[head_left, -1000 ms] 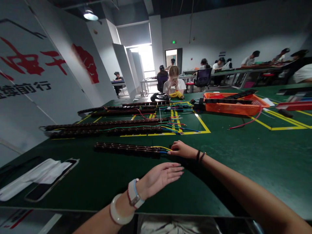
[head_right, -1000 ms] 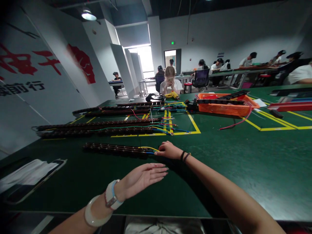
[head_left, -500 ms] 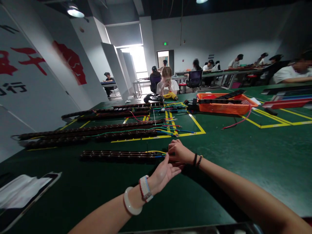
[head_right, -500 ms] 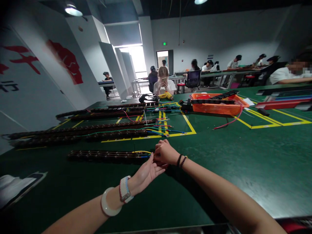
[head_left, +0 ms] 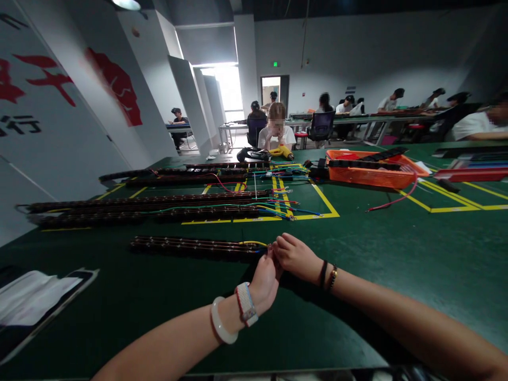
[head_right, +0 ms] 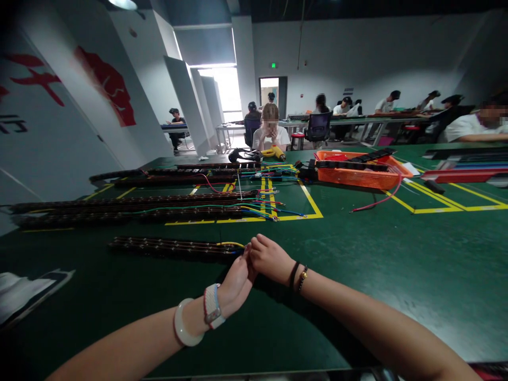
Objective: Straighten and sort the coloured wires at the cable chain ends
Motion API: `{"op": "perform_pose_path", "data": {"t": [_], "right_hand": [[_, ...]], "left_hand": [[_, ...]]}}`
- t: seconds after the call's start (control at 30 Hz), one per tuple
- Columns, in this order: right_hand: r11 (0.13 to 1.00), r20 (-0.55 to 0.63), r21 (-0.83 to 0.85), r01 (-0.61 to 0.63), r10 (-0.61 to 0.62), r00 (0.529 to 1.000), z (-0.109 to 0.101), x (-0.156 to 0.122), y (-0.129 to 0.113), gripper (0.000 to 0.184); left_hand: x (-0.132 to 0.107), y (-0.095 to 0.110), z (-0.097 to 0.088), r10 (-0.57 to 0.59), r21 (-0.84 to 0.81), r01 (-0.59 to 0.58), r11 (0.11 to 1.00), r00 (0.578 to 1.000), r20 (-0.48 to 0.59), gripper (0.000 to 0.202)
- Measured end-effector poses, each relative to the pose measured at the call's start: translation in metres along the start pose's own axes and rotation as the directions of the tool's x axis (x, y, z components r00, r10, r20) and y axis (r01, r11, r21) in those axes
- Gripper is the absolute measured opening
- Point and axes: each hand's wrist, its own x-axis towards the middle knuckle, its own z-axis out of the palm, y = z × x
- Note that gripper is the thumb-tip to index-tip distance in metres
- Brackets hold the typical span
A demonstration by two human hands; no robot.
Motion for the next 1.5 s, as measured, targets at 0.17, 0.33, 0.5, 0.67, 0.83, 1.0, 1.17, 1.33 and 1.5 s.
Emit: {"op": "perform_pose_path", "data": {"t": [0.17,0.33,0.5,0.67,0.83,1.0,1.17,1.33,1.5], "right_hand": [[0.996,-0.050,-0.059,-0.060,0.057,0.997,0.012,-0.009,-0.021,0.030],[0.992,-0.068,0.017,-0.121,0.122,0.990,0.014,-0.022,-0.026,0.039],[0.984,-0.050,0.111,-0.142,0.148,0.988,0.004,-0.026,-0.010,0.037],[0.949,-0.102,0.215,-0.231,0.257,0.961,-0.013,-0.032,0.013,0.039],[0.974,-0.092,0.225,-0.011,0.032,0.995,-0.020,-0.046,0.028,0.035],[0.981,-0.018,0.162,0.109,-0.107,0.994,-0.019,-0.042,0.026,0.028],[0.991,0.035,0.119,0.058,-0.063,0.997,-0.019,-0.035,0.020,0.027],[0.992,0.029,0.124,-0.025,0.022,0.999,-0.020,-0.033,0.015,0.025],[0.964,-0.027,0.187,-0.188,0.196,0.980,-0.023,-0.031,0.025,0.025]], "left_hand": [[0.004,0.001,0.000,-0.009,-0.029,0.009,1.000,1.000,0.012,0.015],[0.005,0.000,-0.005,-0.033,-0.004,0.033,0.999,0.998,0.050,0.010],[0.002,0.004,-0.004,-0.062,0.047,0.057,0.997,0.994,0.091,0.012],[0.001,0.009,-0.004,-0.097,0.082,0.089,0.993,0.989,0.108,0.019],[-0.001,0.012,-0.005,-0.146,0.075,0.136,0.988,0.980,0.136,0.021],[0.000,0.011,-0.003,-0.136,0.066,0.127,0.990,0.978,0.158,0.019],[0.002,0.011,-0.002,-0.142,0.060,0.135,0.989,0.978,0.150,0.018],[0.003,0.009,-0.004,-0.111,0.071,0.101,0.992,0.982,0.154,0.020],[0.002,0.009,-0.006,-0.087,0.106,0.068,0.992,0.978,0.187,0.021]]}}
